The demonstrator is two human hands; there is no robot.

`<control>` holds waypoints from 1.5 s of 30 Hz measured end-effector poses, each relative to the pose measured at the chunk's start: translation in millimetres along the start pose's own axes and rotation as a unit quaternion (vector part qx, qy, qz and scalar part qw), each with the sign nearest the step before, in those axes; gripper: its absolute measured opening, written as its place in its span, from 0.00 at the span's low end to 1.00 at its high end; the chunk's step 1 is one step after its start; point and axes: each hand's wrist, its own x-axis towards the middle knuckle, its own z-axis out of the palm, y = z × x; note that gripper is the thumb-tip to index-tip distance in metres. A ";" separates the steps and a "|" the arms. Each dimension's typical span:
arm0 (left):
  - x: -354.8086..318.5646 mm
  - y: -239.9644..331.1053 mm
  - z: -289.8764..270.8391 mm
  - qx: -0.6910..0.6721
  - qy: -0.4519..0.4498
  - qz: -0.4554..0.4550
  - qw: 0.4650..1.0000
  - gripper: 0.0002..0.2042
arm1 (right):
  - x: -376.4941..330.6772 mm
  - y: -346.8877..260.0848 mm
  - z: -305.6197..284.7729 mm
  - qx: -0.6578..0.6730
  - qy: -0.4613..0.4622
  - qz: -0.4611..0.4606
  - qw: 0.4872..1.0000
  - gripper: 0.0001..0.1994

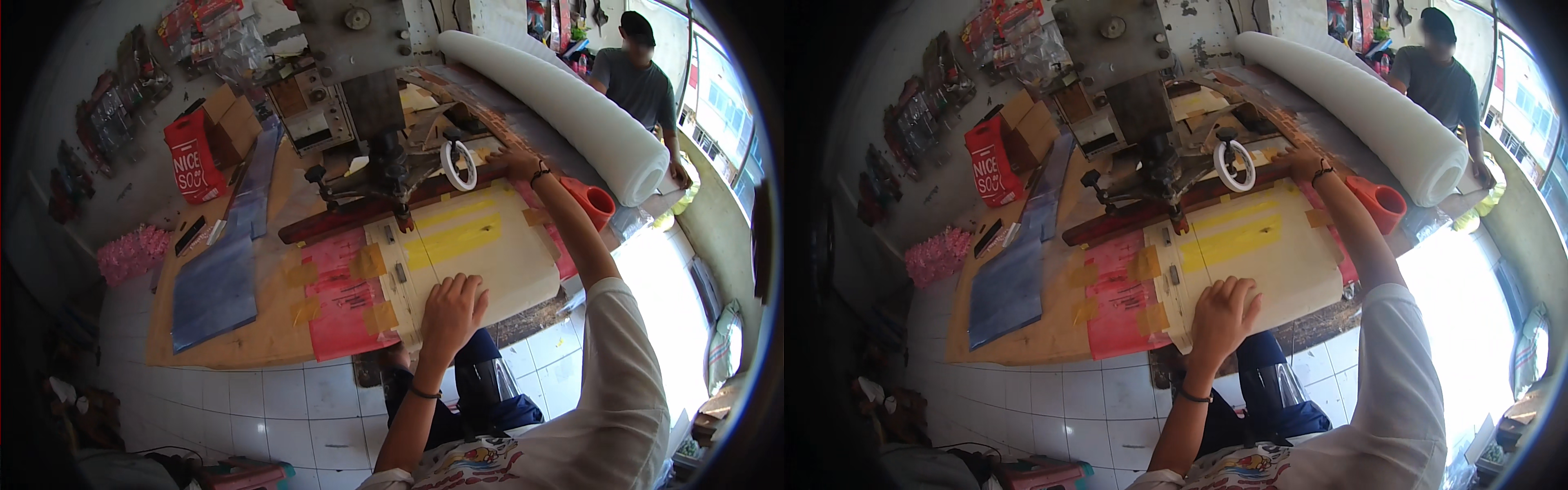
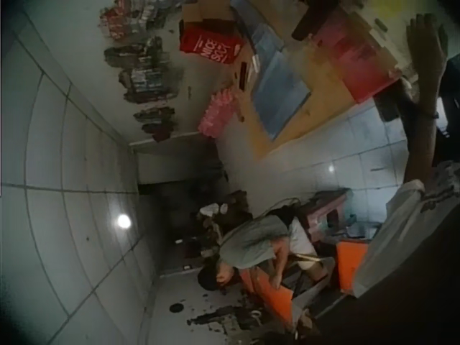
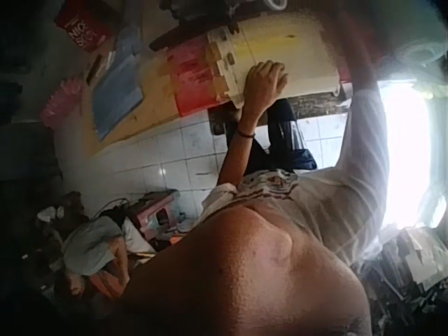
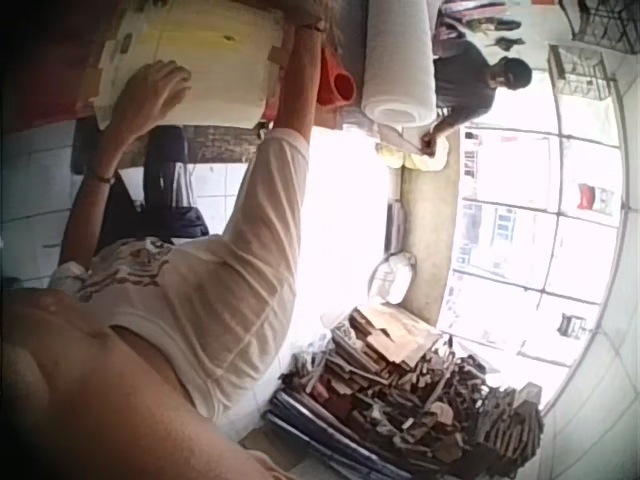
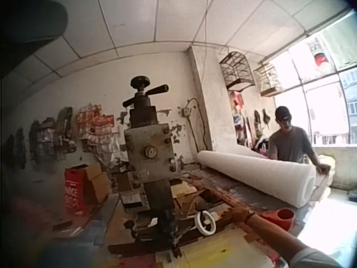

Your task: The person applies tape to colorful plastic pieces using a handheld dispenser and then positions them under a mechanical heat press by hand.

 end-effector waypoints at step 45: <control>26.0 21.6 -138.7 -0.248 0.139 0.069 0.956 0.28 | -230.6 -218.3 -248.4 0.116 0.266 -0.121 0.949 0.15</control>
